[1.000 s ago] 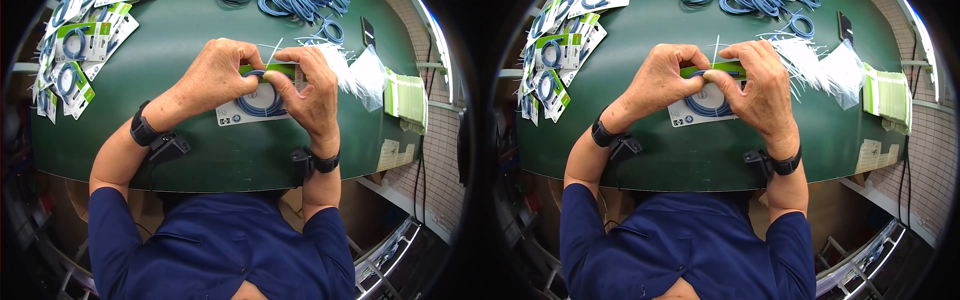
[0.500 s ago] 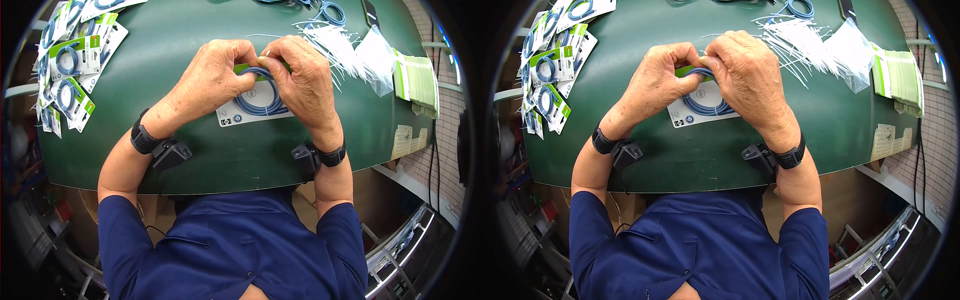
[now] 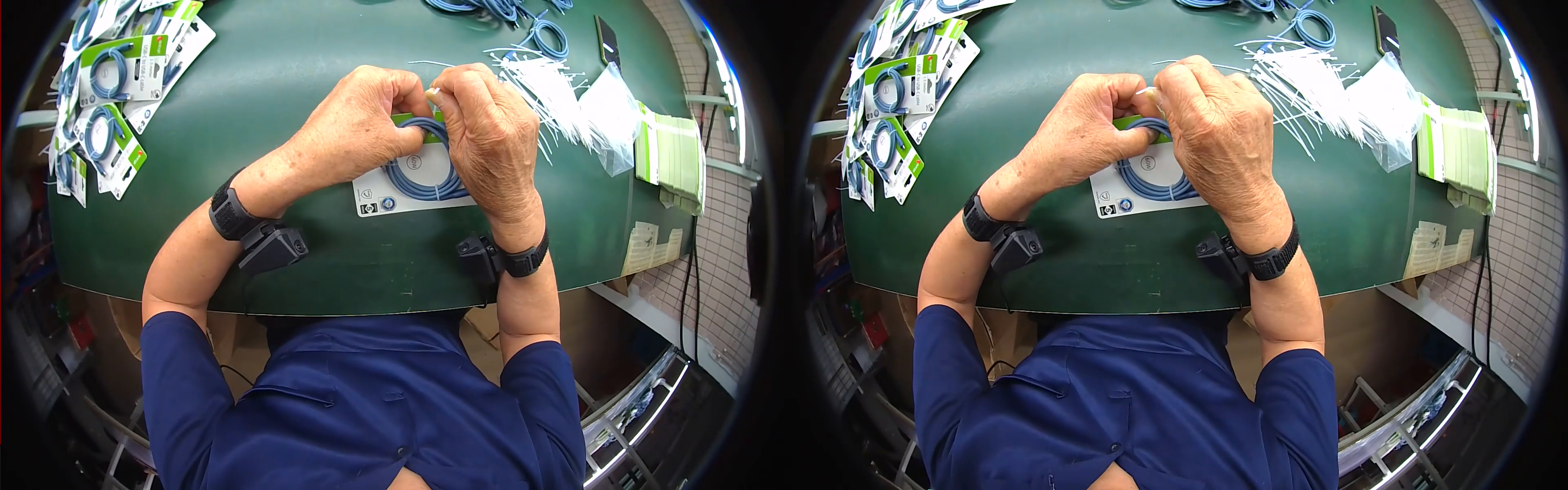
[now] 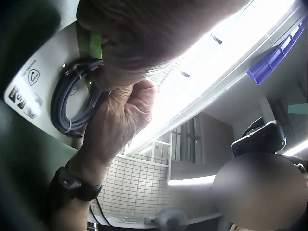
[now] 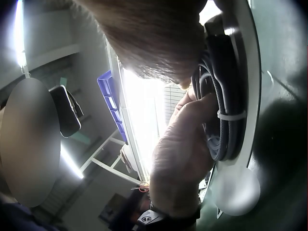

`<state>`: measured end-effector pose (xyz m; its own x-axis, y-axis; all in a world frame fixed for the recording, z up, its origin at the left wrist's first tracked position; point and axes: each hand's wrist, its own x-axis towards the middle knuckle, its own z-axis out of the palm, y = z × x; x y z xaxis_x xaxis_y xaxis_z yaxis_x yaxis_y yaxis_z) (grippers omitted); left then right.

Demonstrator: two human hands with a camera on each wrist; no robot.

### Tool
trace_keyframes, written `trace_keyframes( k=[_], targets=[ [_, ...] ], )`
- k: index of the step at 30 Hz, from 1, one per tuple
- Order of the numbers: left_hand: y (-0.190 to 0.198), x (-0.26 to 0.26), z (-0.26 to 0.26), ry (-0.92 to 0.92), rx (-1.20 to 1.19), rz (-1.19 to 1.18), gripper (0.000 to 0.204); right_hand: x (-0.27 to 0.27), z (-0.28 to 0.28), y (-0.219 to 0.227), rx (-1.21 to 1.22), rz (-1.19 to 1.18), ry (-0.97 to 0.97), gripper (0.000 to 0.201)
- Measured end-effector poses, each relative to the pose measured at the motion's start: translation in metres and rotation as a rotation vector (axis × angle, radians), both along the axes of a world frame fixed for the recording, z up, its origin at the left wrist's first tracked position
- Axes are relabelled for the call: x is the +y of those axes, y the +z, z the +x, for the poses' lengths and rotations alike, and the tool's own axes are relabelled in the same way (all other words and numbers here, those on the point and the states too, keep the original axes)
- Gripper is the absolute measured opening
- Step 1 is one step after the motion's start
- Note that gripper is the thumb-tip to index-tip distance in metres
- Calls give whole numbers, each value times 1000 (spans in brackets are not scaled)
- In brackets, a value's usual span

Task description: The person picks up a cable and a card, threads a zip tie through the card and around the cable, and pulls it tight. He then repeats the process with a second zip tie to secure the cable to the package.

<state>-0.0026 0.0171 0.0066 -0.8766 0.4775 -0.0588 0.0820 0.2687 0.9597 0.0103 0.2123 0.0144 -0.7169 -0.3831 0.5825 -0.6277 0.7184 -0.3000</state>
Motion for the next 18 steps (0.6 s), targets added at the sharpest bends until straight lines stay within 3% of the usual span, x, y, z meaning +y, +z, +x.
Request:
trace_keyframes(
  k=[18],
  targets=[
    [-7, 3, 2, -23, -90, 91, 12, -2, 2, 0, -5, -9, -63, 12]
  ],
)
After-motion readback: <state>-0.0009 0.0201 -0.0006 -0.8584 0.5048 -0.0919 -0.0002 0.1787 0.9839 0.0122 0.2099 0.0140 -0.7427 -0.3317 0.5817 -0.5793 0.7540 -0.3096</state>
